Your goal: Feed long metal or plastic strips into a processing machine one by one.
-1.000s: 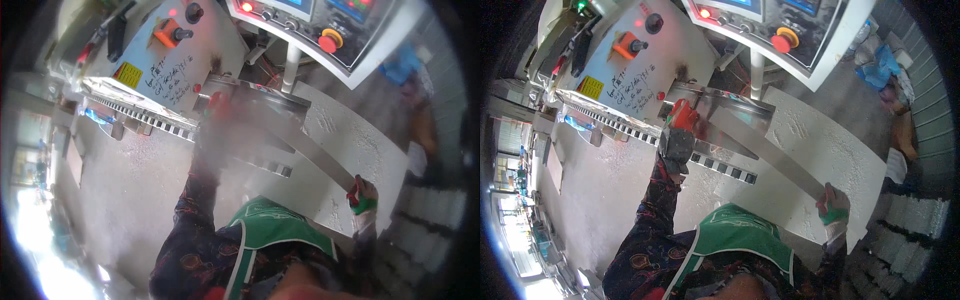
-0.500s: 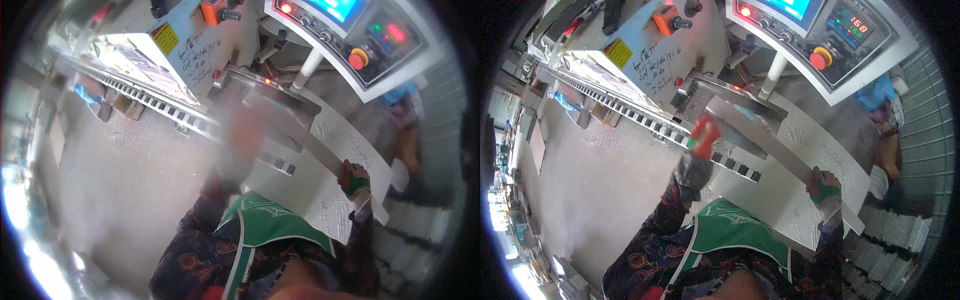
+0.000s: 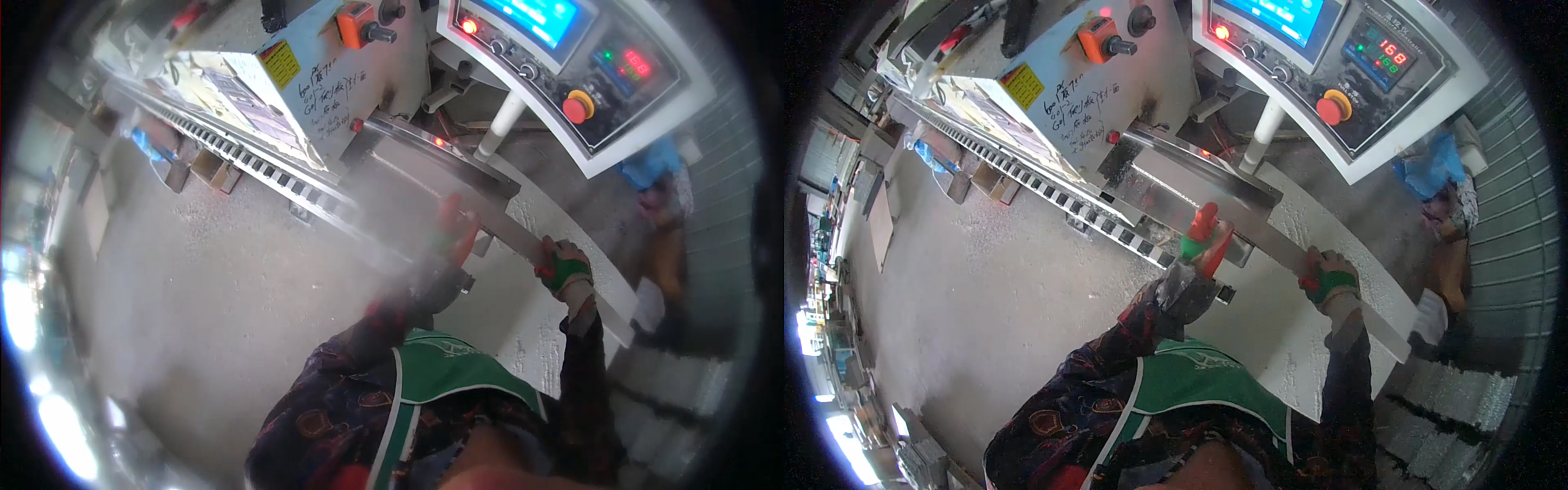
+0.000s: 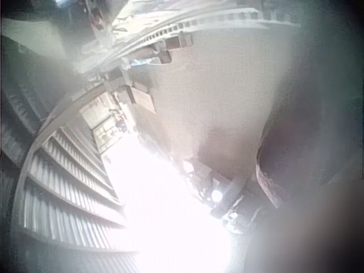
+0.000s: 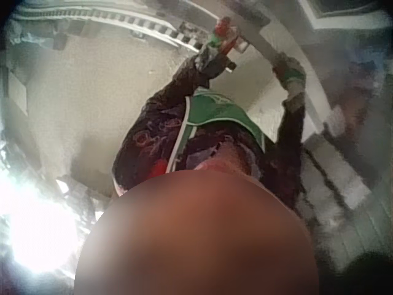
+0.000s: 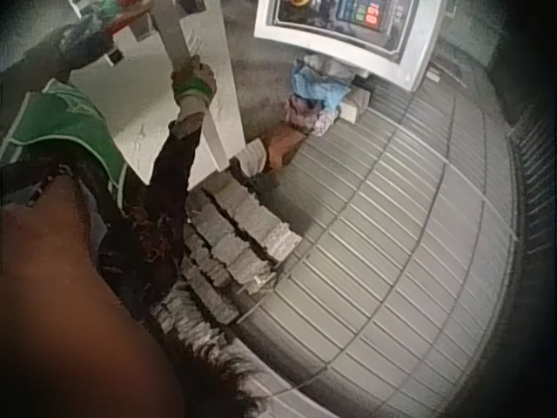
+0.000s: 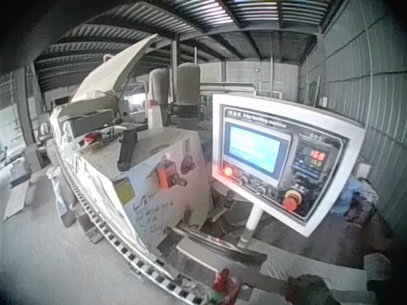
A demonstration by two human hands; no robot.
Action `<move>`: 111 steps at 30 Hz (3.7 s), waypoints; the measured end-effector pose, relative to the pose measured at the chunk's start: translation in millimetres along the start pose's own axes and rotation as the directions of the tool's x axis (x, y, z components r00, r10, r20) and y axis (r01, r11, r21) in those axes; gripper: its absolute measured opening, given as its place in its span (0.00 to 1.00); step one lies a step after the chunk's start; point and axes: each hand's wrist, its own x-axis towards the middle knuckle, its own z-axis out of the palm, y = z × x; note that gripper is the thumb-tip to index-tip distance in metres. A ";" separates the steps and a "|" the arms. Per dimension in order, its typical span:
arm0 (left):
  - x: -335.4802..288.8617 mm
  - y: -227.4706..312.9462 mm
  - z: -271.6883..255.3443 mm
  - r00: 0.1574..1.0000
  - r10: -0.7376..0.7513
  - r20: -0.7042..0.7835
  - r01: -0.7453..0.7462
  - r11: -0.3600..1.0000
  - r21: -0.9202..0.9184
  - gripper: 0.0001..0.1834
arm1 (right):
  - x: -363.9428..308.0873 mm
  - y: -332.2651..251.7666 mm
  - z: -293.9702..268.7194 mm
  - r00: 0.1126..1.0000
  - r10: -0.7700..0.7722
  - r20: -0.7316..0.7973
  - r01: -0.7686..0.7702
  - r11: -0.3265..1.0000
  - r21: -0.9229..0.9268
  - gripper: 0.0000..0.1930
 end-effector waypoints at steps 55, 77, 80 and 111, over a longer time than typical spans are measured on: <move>39.1 19.3 -0.7 0.915 -0.326 -0.237 0.393 0.852 0.345 0.27 | 44.9 43.5 46.0 0.890 -0.156 -0.429 0.298 0.910 0.287 0.30; 31.3 30.4 13.1 0.915 -0.251 -0.316 0.346 0.890 0.296 0.25 | 35.6 49.1 57.5 0.859 -0.101 -0.502 0.254 0.935 0.248 0.21; 37.4 32.3 13.9 0.918 -0.313 -0.244 0.355 0.922 0.155 0.27 | 36.4 47.7 52.3 0.863 -0.103 -0.494 0.261 0.929 0.262 0.21; 67.6 83.6 -1.4 0.902 -0.306 -0.305 0.375 0.905 0.201 0.27 | 66.8 -2.9 41.6 0.769 -0.150 -0.621 0.247 0.966 0.072 0.17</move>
